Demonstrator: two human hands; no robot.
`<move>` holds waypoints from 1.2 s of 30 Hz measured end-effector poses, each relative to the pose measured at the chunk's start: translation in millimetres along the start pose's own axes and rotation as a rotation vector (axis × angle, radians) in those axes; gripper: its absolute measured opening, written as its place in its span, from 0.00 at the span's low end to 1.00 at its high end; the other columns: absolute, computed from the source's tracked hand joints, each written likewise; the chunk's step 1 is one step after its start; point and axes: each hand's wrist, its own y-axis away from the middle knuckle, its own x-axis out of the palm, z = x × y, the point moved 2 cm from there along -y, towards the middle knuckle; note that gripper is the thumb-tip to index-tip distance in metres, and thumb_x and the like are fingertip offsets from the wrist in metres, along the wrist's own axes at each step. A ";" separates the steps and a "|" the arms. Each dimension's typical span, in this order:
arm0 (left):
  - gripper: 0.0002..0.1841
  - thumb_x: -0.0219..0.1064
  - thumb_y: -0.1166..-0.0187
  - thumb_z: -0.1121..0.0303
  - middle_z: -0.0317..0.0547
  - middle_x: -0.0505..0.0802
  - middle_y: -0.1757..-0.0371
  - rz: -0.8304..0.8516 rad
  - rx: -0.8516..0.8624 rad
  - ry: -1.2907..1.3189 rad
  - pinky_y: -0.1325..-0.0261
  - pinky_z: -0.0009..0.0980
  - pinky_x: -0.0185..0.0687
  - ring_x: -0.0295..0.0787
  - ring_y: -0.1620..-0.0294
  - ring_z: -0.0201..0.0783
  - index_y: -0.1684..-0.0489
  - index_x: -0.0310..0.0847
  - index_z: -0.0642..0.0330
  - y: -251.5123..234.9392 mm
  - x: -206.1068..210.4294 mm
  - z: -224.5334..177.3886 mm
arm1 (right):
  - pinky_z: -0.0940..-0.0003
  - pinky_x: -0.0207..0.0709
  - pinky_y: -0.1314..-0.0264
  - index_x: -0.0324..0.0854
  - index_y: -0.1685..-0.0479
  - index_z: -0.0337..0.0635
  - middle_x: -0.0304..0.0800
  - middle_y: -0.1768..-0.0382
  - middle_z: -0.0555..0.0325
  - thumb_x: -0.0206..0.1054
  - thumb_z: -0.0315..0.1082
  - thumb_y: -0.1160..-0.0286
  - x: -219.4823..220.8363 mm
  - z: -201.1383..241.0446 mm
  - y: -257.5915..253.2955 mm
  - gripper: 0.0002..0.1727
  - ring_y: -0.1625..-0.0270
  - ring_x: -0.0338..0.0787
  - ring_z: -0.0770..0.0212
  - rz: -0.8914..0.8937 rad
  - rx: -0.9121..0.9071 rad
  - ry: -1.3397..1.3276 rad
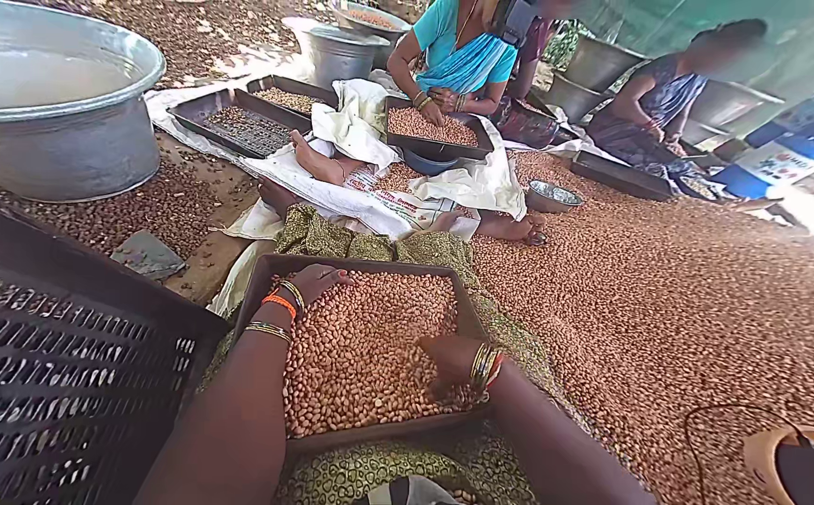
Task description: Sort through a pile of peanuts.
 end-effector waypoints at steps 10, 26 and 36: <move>0.21 0.52 0.05 0.61 0.58 0.91 0.36 -0.090 -0.006 -0.007 0.27 0.46 0.72 0.84 0.31 0.48 0.38 0.87 0.68 25.7 -0.1 -29.6 | 0.52 0.75 0.19 0.68 0.14 0.40 0.62 0.11 0.36 0.71 0.21 0.27 10.5 102.6 9.1 0.37 0.15 0.74 0.42 -0.374 -0.780 -0.319; 0.23 0.49 0.04 0.58 0.51 0.94 0.43 -0.034 0.031 0.000 0.29 0.45 0.74 0.87 0.39 0.42 0.43 0.90 0.64 -1.7 2.2 3.5 | 0.42 0.70 0.18 0.83 0.29 0.35 0.84 0.30 0.33 0.63 0.33 0.16 -43.3 -49.3 3.4 0.20 0.24 0.82 0.38 -0.553 -0.050 -0.204; 0.24 0.49 0.05 0.58 0.55 0.94 0.48 -0.068 0.008 -0.028 0.36 0.49 0.76 0.88 0.46 0.46 0.47 0.90 0.66 -0.5 4.2 0.1 | 0.39 0.60 0.11 0.63 0.10 0.38 0.72 0.17 0.35 0.61 0.49 0.12 -40.0 -82.3 -69.0 0.36 0.13 0.71 0.39 -0.577 0.014 -0.379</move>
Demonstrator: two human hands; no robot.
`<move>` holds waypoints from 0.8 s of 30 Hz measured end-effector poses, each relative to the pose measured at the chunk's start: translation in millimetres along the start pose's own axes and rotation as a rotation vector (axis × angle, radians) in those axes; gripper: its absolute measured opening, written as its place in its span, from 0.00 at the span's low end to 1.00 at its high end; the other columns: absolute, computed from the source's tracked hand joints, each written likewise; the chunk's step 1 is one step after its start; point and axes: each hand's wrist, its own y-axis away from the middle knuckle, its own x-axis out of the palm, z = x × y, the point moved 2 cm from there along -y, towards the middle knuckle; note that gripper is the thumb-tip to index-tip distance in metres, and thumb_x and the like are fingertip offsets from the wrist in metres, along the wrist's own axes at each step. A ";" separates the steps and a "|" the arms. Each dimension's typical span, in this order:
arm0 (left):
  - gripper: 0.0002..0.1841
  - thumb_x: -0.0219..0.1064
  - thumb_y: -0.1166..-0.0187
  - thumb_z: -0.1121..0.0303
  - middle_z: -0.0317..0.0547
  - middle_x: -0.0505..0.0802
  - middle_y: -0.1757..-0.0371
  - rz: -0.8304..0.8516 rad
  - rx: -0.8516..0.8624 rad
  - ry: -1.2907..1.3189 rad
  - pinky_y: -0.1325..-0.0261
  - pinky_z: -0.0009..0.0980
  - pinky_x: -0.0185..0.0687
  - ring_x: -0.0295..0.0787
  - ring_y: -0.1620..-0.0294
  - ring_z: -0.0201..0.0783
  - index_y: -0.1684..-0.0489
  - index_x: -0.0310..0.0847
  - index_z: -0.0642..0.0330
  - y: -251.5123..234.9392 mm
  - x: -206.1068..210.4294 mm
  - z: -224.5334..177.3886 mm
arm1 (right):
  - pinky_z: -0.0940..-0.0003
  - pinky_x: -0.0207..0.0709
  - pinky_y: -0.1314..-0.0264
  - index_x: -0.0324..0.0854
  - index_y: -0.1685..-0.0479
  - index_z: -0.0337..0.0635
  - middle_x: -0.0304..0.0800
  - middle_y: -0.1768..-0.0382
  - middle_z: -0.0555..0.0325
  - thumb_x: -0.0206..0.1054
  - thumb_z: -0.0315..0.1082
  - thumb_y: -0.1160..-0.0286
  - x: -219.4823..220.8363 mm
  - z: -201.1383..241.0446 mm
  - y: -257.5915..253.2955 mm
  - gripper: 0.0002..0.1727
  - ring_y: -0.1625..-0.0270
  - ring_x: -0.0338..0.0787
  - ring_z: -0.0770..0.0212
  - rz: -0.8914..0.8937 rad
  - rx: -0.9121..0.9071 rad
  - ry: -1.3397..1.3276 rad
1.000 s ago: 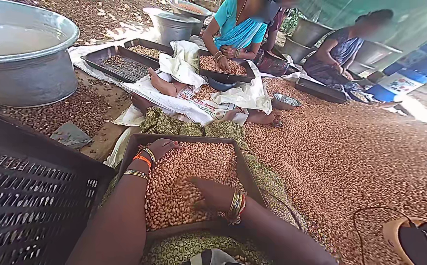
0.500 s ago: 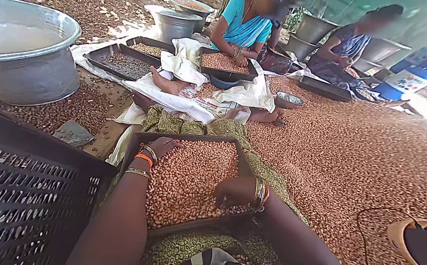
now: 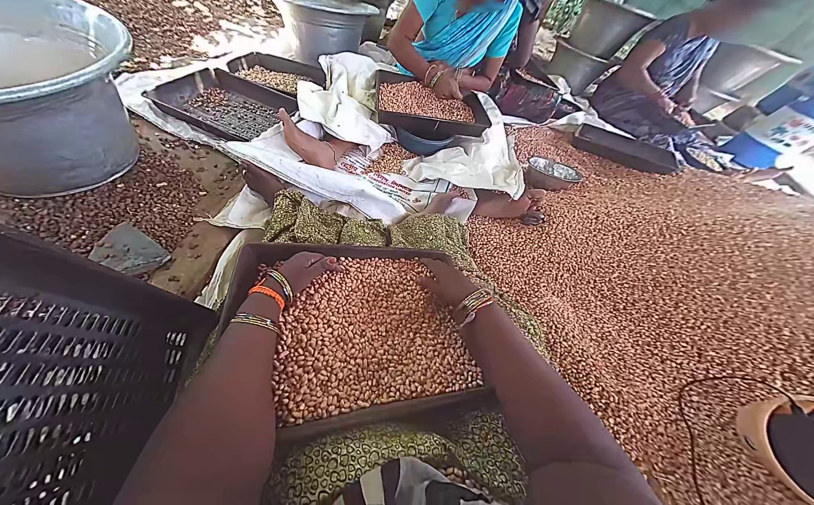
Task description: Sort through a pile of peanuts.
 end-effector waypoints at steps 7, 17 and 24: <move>0.24 0.48 0.04 0.58 0.54 0.94 0.45 0.002 0.019 -0.017 0.32 0.50 0.75 0.88 0.42 0.47 0.45 0.90 0.65 2.4 -0.8 0.9 | 0.49 0.51 0.05 0.60 0.10 0.32 0.65 0.12 0.35 0.67 0.52 0.17 11.8 8.4 3.1 0.43 0.08 0.63 0.45 0.123 -0.068 -0.141; 0.23 0.50 0.04 0.59 0.54 0.94 0.47 0.000 0.020 0.029 0.32 0.48 0.75 0.88 0.43 0.44 0.46 0.91 0.65 -1.0 -1.0 6.5 | 0.65 0.81 0.28 0.85 0.34 0.31 0.82 0.26 0.42 0.66 0.31 0.19 10.5 61.8 53.6 0.19 0.31 0.87 0.59 0.281 -0.645 -0.490; 0.23 0.50 0.05 0.59 0.54 0.94 0.49 0.006 0.016 0.027 0.34 0.46 0.75 0.87 0.45 0.44 0.45 0.90 0.65 -0.8 -1.0 6.3 | 0.47 0.85 0.60 0.84 0.28 0.41 0.93 0.52 0.38 0.65 0.20 0.21 44.3 90.9 89.2 0.22 0.64 0.91 0.48 0.791 -0.615 -0.119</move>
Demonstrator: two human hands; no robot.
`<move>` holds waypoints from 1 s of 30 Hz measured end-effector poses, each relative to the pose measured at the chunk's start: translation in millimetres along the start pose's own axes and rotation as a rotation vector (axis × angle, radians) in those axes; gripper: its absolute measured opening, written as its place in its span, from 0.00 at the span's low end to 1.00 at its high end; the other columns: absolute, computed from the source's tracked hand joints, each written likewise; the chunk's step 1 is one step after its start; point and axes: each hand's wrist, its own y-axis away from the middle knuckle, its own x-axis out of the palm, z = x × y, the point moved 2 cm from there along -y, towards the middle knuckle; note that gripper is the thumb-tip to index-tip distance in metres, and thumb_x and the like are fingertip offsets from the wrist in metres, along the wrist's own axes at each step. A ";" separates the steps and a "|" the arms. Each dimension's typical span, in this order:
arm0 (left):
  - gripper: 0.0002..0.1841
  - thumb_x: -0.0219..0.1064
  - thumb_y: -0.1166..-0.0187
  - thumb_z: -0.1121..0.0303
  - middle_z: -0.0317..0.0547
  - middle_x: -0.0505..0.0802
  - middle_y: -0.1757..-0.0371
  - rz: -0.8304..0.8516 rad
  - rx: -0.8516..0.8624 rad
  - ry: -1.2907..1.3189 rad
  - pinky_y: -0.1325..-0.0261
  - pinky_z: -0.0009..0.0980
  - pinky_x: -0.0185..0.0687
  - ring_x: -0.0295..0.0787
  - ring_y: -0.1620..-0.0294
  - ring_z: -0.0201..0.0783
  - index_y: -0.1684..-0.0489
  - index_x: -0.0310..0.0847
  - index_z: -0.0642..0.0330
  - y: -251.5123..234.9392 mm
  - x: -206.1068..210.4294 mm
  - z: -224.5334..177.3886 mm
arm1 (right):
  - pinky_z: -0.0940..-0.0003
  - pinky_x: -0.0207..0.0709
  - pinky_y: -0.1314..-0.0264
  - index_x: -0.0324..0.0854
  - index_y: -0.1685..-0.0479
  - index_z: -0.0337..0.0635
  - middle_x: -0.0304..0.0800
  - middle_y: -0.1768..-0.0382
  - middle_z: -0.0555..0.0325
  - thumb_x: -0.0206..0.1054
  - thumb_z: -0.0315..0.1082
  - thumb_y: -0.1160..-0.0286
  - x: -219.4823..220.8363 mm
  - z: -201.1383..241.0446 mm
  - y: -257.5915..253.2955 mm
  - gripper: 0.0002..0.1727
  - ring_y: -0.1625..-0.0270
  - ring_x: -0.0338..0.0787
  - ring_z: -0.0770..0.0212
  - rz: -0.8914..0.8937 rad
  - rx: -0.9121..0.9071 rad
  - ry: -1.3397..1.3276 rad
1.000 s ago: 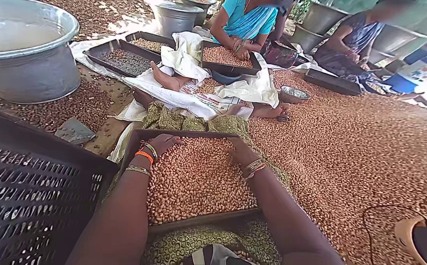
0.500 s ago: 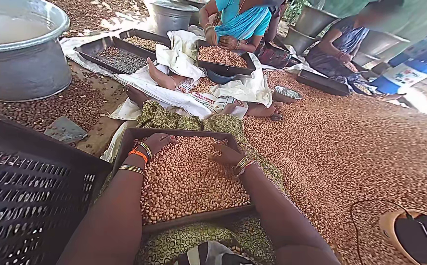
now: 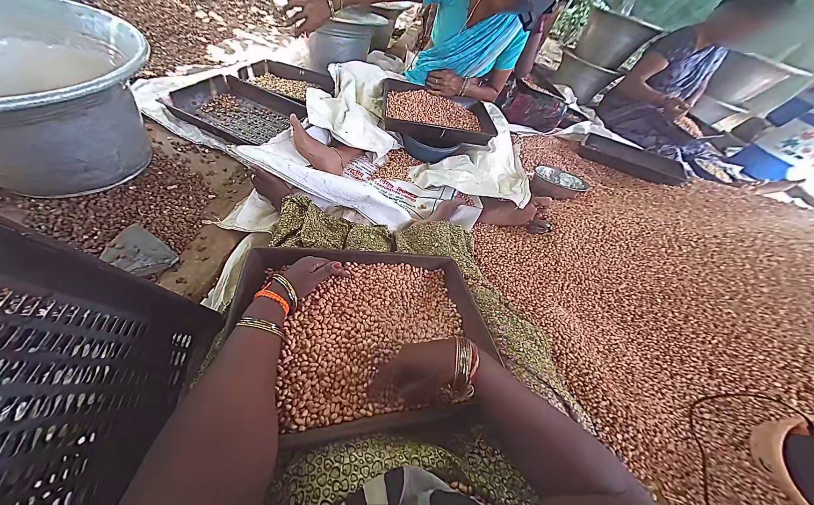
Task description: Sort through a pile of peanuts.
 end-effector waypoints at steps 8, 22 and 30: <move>0.22 0.51 0.05 0.59 0.53 0.94 0.45 0.007 -0.020 0.025 0.30 0.46 0.74 0.87 0.41 0.43 0.44 0.90 0.64 -0.4 0.0 -1.3 | 0.31 0.81 0.40 0.75 0.22 0.44 0.89 0.42 0.32 0.67 0.27 0.22 -40.7 -44.7 22.3 0.26 0.44 0.91 0.31 -0.380 0.582 0.202; 0.23 0.49 0.04 0.58 0.53 0.93 0.41 0.021 -0.014 0.002 0.26 0.48 0.72 0.87 0.36 0.44 0.41 0.89 0.65 4.8 -2.5 -7.7 | 0.44 0.87 0.54 0.85 0.39 0.35 0.92 0.60 0.40 0.69 0.34 0.17 -18.6 -5.7 36.1 0.15 0.64 0.93 0.46 -0.196 0.321 0.185; 0.23 0.49 0.04 0.58 0.51 0.94 0.42 0.019 0.003 -0.008 0.26 0.47 0.73 0.88 0.36 0.44 0.43 0.91 0.63 -0.6 -1.4 0.0 | 0.49 0.81 0.34 0.87 0.45 0.32 0.92 0.51 0.41 0.68 0.34 0.19 -29.8 -14.1 -10.0 0.14 0.45 0.92 0.47 -0.594 0.396 0.169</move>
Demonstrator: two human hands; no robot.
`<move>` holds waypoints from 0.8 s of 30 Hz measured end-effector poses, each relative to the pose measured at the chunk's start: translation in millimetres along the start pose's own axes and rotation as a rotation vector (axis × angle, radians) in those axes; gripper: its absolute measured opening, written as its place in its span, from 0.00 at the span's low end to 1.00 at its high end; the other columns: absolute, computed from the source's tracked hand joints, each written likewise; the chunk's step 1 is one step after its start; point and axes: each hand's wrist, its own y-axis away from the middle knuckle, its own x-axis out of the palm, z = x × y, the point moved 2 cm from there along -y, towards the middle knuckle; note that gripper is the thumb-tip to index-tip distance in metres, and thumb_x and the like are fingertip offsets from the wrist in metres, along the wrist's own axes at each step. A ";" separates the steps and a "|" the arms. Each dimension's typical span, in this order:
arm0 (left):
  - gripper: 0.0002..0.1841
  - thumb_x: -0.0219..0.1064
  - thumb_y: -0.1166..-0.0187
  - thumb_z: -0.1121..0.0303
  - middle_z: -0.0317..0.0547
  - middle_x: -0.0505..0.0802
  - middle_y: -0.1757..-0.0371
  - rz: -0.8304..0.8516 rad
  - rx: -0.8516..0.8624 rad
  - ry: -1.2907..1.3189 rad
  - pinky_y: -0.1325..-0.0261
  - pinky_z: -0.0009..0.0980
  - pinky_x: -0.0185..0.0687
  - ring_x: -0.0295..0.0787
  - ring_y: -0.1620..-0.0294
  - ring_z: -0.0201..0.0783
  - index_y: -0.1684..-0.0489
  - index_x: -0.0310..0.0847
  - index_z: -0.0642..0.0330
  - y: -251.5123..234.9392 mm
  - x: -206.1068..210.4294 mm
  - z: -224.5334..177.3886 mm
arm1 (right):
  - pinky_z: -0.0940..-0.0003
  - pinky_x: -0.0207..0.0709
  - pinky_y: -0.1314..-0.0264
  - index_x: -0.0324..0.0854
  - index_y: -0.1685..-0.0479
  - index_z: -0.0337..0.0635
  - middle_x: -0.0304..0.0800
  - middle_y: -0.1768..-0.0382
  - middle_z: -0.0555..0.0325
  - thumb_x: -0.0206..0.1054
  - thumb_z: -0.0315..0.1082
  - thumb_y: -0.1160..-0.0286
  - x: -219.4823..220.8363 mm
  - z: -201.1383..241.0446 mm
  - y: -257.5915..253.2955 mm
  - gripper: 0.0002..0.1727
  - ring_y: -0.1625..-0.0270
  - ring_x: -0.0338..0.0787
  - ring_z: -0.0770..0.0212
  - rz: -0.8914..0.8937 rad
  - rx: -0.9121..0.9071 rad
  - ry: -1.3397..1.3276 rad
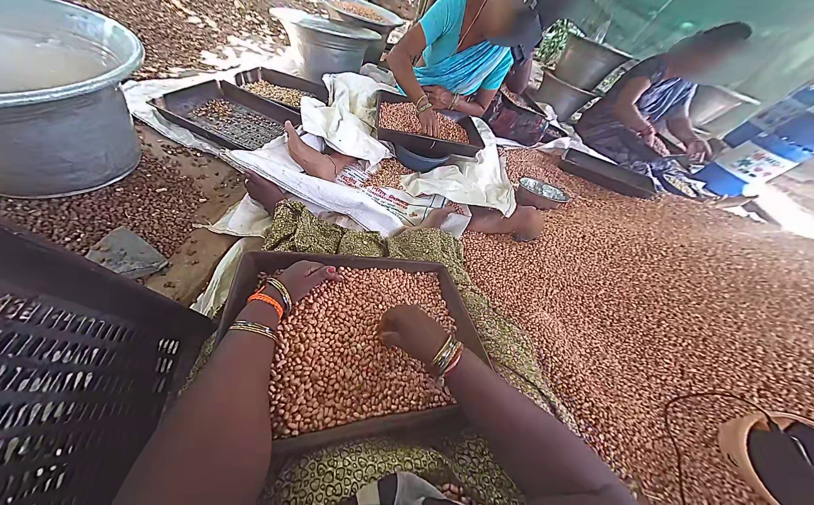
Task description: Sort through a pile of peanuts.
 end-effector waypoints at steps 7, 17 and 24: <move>0.23 0.50 0.04 0.58 0.53 0.94 0.41 0.000 -0.007 0.018 0.27 0.48 0.73 0.87 0.37 0.45 0.43 0.90 0.65 2.4 -0.7 -4.1 | 0.64 0.86 0.52 0.84 0.46 0.30 0.90 0.56 0.47 0.67 0.30 0.19 -2.3 -21.1 3.3 0.12 0.62 0.91 0.61 -0.037 0.063 -0.321; 0.22 0.50 0.05 0.59 0.52 0.94 0.43 -0.008 0.006 0.005 0.28 0.47 0.73 0.88 0.38 0.44 0.44 0.90 0.65 0.5 0.6 -1.9 | 0.58 0.84 0.38 0.87 0.43 0.31 0.91 0.48 0.42 0.65 0.29 0.18 7.1 2.1 -6.3 0.13 0.49 0.92 0.53 -0.068 -0.052 -0.176; 0.22 0.50 0.04 0.58 0.53 0.94 0.45 -0.007 -0.006 0.001 0.30 0.48 0.74 0.87 0.41 0.45 0.43 0.91 0.62 -0.6 0.0 0.1 | 0.66 0.90 0.54 0.84 0.49 0.27 0.92 0.61 0.51 0.65 0.23 0.19 -16.7 -13.1 30.5 0.08 0.65 0.92 0.65 0.177 -0.147 -0.471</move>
